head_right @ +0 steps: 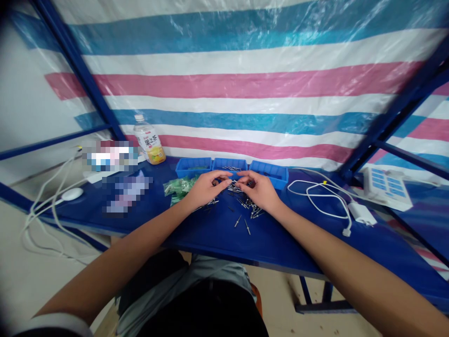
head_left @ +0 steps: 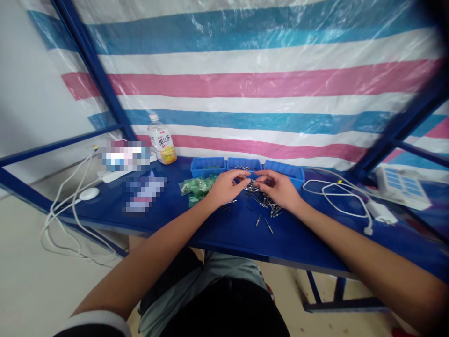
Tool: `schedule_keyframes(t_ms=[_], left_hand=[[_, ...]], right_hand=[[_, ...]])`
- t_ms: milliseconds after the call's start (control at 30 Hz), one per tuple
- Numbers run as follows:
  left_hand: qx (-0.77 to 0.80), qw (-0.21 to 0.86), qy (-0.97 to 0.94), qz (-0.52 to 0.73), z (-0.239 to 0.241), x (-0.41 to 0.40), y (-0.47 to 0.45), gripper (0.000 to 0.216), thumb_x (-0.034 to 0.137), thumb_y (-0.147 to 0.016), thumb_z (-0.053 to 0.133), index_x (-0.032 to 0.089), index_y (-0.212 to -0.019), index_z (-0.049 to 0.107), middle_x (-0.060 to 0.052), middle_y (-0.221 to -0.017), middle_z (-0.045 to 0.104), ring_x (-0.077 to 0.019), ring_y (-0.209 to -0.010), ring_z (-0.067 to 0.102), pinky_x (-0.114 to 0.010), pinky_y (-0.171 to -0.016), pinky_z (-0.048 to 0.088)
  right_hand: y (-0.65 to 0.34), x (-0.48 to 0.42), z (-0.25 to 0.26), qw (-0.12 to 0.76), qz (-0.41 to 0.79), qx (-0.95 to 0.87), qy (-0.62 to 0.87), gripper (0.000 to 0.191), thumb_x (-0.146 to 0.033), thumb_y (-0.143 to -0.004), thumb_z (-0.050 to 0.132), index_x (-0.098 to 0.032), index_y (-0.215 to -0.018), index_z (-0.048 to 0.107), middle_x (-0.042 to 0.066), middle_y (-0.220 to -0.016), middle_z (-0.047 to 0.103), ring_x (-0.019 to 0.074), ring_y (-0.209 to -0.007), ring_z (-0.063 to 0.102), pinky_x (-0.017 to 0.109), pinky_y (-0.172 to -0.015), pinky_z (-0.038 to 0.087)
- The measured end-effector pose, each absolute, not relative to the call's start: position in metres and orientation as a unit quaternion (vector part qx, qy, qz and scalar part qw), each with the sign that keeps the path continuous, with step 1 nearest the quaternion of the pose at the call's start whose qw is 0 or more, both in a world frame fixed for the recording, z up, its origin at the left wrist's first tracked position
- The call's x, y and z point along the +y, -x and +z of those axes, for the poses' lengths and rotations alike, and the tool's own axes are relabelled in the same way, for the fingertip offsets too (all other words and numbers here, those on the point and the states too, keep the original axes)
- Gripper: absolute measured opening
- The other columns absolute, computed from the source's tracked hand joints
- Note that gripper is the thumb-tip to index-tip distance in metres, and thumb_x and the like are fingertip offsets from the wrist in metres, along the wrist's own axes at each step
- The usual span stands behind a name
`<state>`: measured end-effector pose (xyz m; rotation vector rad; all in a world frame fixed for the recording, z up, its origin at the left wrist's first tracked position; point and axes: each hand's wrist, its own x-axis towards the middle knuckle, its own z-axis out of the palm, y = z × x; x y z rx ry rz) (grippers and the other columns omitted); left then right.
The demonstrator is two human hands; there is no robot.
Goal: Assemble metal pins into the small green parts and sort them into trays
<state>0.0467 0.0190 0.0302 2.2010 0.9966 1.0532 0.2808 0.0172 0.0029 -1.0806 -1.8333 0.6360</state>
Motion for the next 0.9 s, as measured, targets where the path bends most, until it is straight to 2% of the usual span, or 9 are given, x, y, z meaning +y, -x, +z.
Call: schedule_keyframes(t_ms=[200,333,433,533,600,667,800,900], left_hand=[[0.345,0.248,-0.825,0.374,0.028,0.020,-0.047,0.022,0.034,-0.101,0.061,0.022,-0.107,0.079,-0.005,-0.111,0.080,-0.0186,-0.094,0.073,-0.030,-0.079,0.054],[0.361,0.253,-0.817,0.372,0.028,0.020,-0.048,0.016,0.028,-0.096,0.066,0.021,-0.102,0.079,-0.004,-0.104,0.080,-0.0172,-0.087,0.072,-0.029,-0.075,0.054],[0.368,0.244,-0.810,0.386,0.031,0.018,-0.048,0.014,0.024,-0.093,0.067,0.020,-0.101,0.079,-0.003,-0.100,0.079,-0.0160,-0.085,0.071,-0.027,-0.073,0.053],[0.363,0.232,-0.809,0.400,0.034,0.017,-0.048,0.014,0.021,-0.092,0.066,0.019,-0.099,0.078,-0.003,-0.099,0.078,-0.0153,-0.086,0.070,-0.026,-0.072,0.052],[0.359,0.231,-0.809,0.403,0.035,0.016,-0.048,0.013,0.021,-0.092,0.066,0.019,-0.098,0.077,-0.004,-0.098,0.077,-0.0153,-0.085,0.070,-0.026,-0.072,0.053],[0.357,0.237,-0.808,0.404,0.034,0.016,-0.048,0.013,0.022,-0.093,0.066,0.019,-0.100,0.077,-0.004,-0.100,0.077,-0.0157,-0.087,0.070,-0.026,-0.072,0.053],[0.353,0.259,-0.804,0.401,0.031,0.018,-0.048,0.025,0.032,-0.096,0.067,0.021,-0.117,0.075,-0.005,-0.106,0.078,-0.0175,-0.092,0.072,-0.027,-0.072,0.053],[0.334,0.254,-0.820,0.388,0.030,0.018,-0.047,0.025,0.037,-0.098,0.066,0.022,-0.115,0.077,-0.006,-0.112,0.078,-0.0186,-0.094,0.072,-0.027,-0.073,0.053]], right_hand=[[-0.276,0.017,-0.003,0.448,0.317,-0.737,0.396,0.048,-0.051,-0.085,0.081,-0.023,-0.122,0.069,0.006,-0.098,0.082,0.0231,-0.085,0.076,0.038,-0.082,0.060],[-0.276,0.014,-0.001,0.438,0.285,-0.749,0.407,0.046,-0.050,-0.087,0.079,-0.023,-0.123,0.069,0.005,-0.096,0.082,0.0205,-0.075,0.073,0.034,-0.072,0.057],[-0.276,0.009,0.004,0.409,0.223,-0.777,0.423,0.035,-0.047,-0.091,0.075,-0.023,-0.118,0.073,0.003,-0.089,0.081,0.0180,-0.065,0.068,0.032,-0.066,0.053],[-0.276,0.004,0.009,0.368,0.159,-0.819,0.411,0.021,-0.040,-0.097,0.069,-0.023,-0.105,0.077,0.004,-0.088,0.080,0.0195,-0.071,0.069,0.033,-0.069,0.052],[-0.274,0.001,0.012,0.353,0.131,-0.833,0.406,0.018,-0.036,-0.099,0.065,-0.023,-0.101,0.078,0.005,-0.090,0.080,0.0209,-0.076,0.070,0.033,-0.071,0.051],[-0.273,0.000,0.013,0.347,0.123,-0.836,0.406,0.017,-0.034,-0.099,0.064,-0.023,-0.099,0.078,0.005,-0.091,0.080,0.0212,-0.077,0.069,0.033,-0.071,0.050],[-0.271,-0.002,0.013,0.358,0.152,-0.825,0.410,0.019,-0.035,-0.100,0.061,-0.023,-0.094,0.075,0.003,-0.088,0.079,0.0194,-0.073,0.068,0.031,-0.068,0.049],[-0.270,-0.004,0.015,0.372,0.186,-0.812,0.410,0.022,-0.037,-0.102,0.058,-0.022,-0.095,0.072,0.002,-0.085,0.077,0.0178,-0.070,0.067,0.029,-0.065,0.048]])
